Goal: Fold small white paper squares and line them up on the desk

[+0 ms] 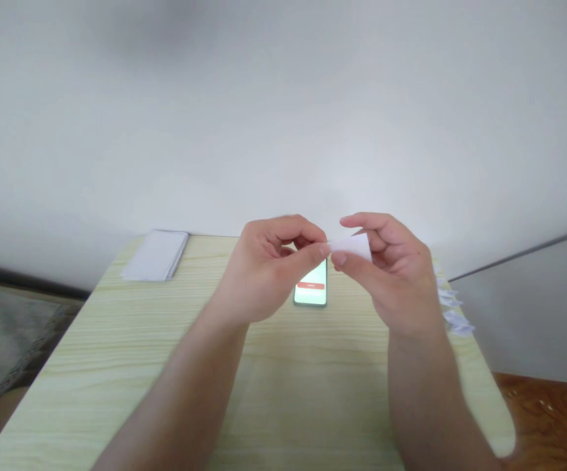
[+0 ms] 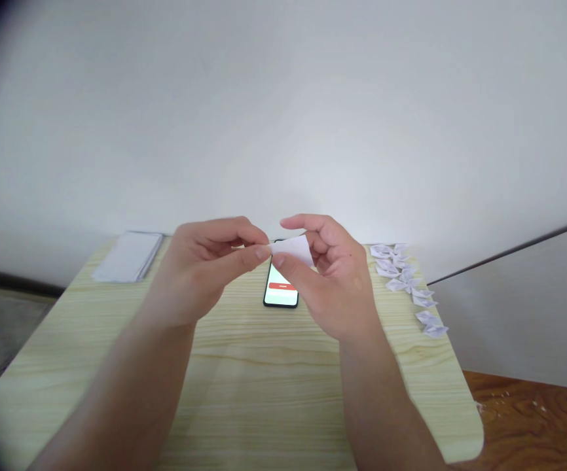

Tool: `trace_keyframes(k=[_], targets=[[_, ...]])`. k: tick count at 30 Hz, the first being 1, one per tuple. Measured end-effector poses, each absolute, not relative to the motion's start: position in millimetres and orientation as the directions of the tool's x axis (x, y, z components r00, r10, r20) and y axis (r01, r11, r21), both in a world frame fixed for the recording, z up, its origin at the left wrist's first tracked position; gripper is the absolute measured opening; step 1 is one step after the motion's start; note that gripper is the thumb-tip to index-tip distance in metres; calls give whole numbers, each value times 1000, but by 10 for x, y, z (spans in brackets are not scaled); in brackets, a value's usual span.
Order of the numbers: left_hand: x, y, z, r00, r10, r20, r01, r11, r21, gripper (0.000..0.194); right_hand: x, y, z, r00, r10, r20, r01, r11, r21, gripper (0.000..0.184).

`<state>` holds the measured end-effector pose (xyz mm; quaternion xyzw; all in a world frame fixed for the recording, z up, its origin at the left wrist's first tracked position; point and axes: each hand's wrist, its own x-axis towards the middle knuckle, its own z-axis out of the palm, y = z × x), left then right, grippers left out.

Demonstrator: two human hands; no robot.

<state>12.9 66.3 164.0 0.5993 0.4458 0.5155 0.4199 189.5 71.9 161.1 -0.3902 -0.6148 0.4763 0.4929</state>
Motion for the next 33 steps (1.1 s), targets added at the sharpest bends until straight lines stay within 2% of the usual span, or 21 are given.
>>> trace_keyframes(k=[4,9,21,26,33], targets=[[94,670,1628,88,961,261,82,-268,960,12,1920,718,1653,-226,951,212,-9,216,-976,35],[53,692,1600,49,957,286,86,-289,953,12,1951,756,1609,-269,946,182,37,199,-979,19],[72,690,1616,-30,962,272,133,-266,955,13,2000,772,1562,-252,942,220,171,267,-948,24],[87,698,1608,-60,954,293,166,-280,946,14,1975,771,1557,-262,933,245,145,289,-946,22],[98,706,1615,-72,944,321,213,-300,930,14,1917,795,1508,-187,937,296,55,311,-949,21]])
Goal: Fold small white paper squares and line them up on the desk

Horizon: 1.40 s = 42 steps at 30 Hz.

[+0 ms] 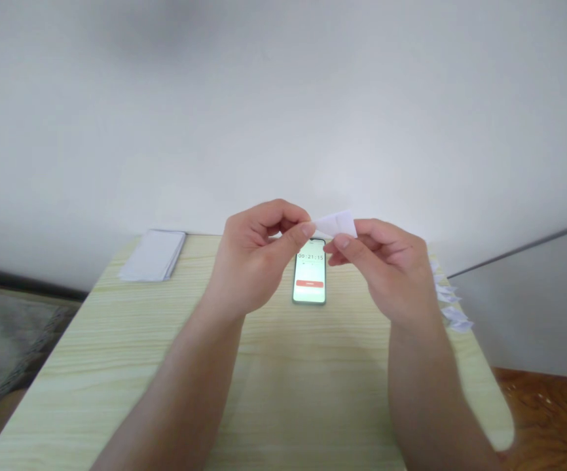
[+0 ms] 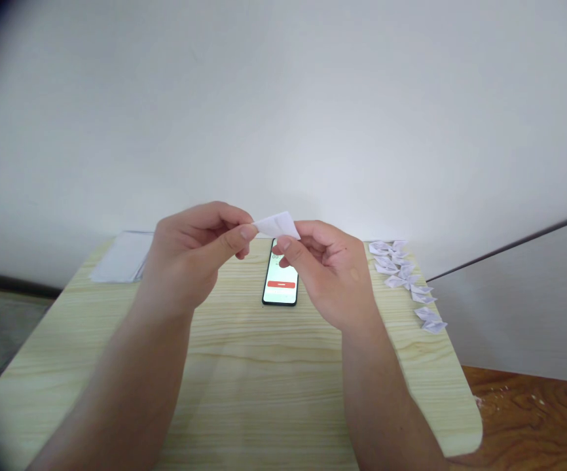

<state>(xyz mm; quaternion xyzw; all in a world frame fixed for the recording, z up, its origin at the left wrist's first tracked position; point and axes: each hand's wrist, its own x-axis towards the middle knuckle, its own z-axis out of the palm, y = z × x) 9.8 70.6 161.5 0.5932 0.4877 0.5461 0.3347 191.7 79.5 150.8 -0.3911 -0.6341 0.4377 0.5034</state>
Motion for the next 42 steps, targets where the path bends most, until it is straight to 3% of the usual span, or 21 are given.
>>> trace_keyframes(k=[11,15,22,32,42], targets=[[111,716,1596,-109,950,293,188,-269,944,14,1895,810,1496,-9,894,447,135,444,-886,6],[138,713,1603,-130,954,272,164,-249,954,22,1856,799,1499,26,878,478,156,469,-869,7],[161,723,1602,-136,960,246,51,-241,969,24,1792,774,1505,33,834,551,202,534,-821,1],[166,740,1635,-162,969,188,57,-181,982,23,1759,757,1513,27,747,664,379,607,-698,6],[140,731,1697,-128,985,114,16,-112,994,22,1758,752,1547,-6,766,643,377,597,-708,9]])
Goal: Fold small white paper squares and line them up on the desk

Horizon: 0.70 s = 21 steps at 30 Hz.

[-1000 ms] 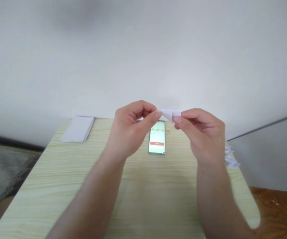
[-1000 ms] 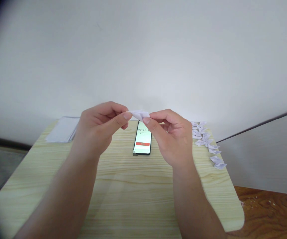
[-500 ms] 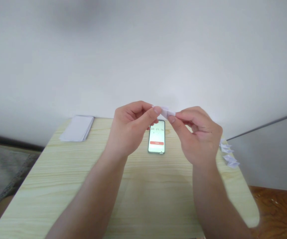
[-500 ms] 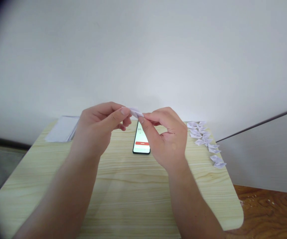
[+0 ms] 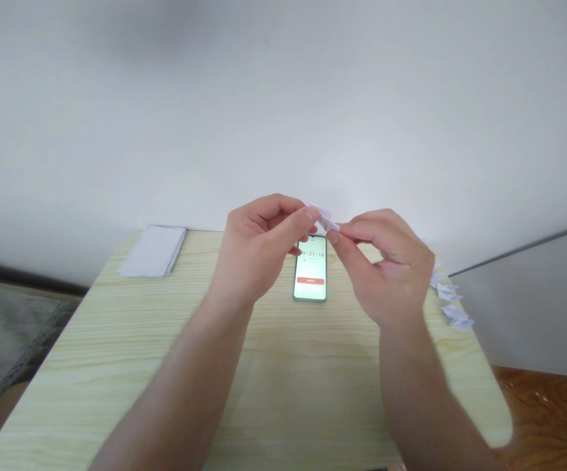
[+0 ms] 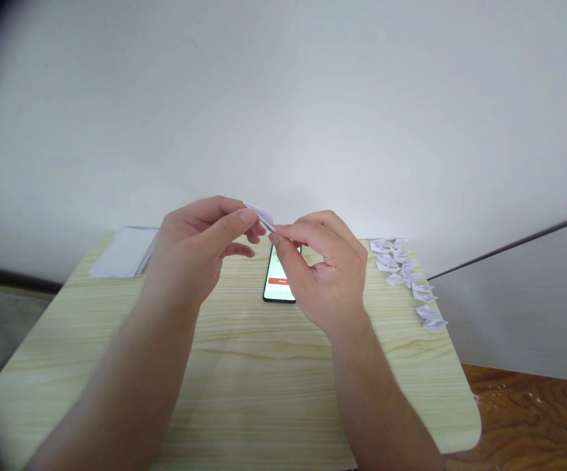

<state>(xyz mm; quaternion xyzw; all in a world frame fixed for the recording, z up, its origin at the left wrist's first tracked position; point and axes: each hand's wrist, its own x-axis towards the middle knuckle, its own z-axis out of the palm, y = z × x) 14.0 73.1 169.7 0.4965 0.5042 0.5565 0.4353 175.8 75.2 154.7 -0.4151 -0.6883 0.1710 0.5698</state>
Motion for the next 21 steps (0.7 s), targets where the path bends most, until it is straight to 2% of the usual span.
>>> trace_keyframes(k=[6,14,18,21], targets=[[138,726,1731,-120,988,100,5,-101,995,21,1767,761,1536,-23,752,659,391,614,-686,10],[202,740,1666,-197,974,107,-6,-110,994,24,1787,783,1479,-69,709,702,420,659,-624,13],[198,727,1672,-187,976,113,-20,-119,993,23,1787,773,1508,-55,727,684,420,638,-645,14],[187,727,1664,-171,978,121,-49,-132,990,23,1813,761,1556,-107,771,628,376,616,-692,16]])
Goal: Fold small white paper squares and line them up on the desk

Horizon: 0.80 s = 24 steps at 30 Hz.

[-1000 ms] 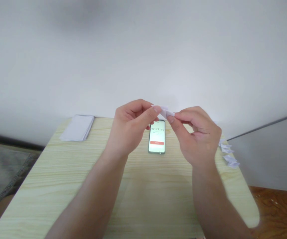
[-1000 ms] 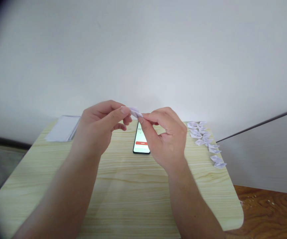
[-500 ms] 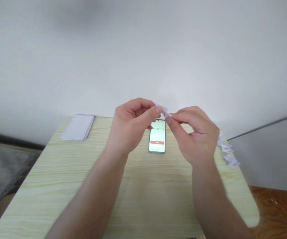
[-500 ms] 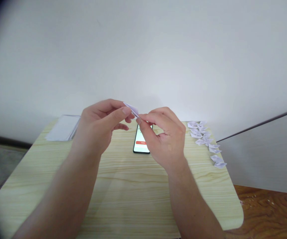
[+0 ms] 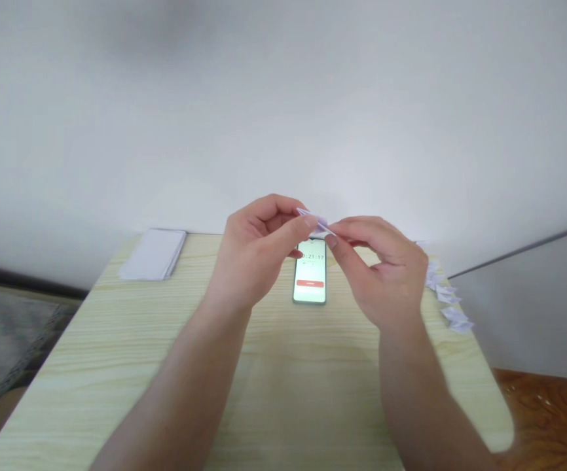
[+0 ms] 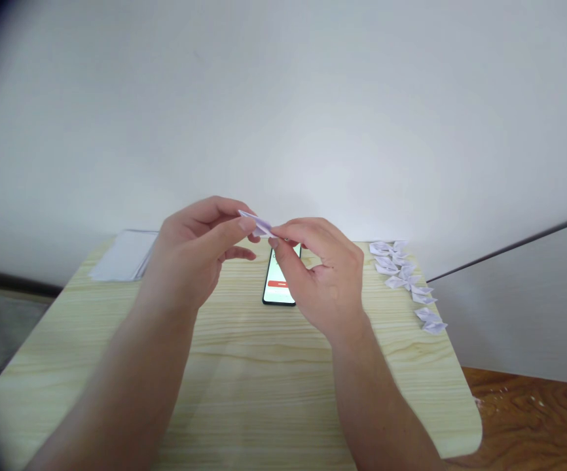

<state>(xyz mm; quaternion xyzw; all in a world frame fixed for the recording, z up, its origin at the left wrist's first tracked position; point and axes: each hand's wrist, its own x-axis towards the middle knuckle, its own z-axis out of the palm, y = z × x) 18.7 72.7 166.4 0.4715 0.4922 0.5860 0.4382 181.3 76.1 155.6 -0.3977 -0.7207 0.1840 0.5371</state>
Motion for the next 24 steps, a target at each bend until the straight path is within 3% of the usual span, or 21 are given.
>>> trace_keyframes(k=[11,15,24], targets=[[149,730,1646,-103,982,160,-46,-166,985,19,1828,792,1470,-108,905,411,112,422,-900,33],[135,729,1644,-65,983,171,-29,-173,985,16,1837,811,1450,-140,920,367,55,377,-925,41],[122,712,1626,10,982,191,-75,-189,979,14,1867,829,1449,-205,910,360,54,378,-924,33]])
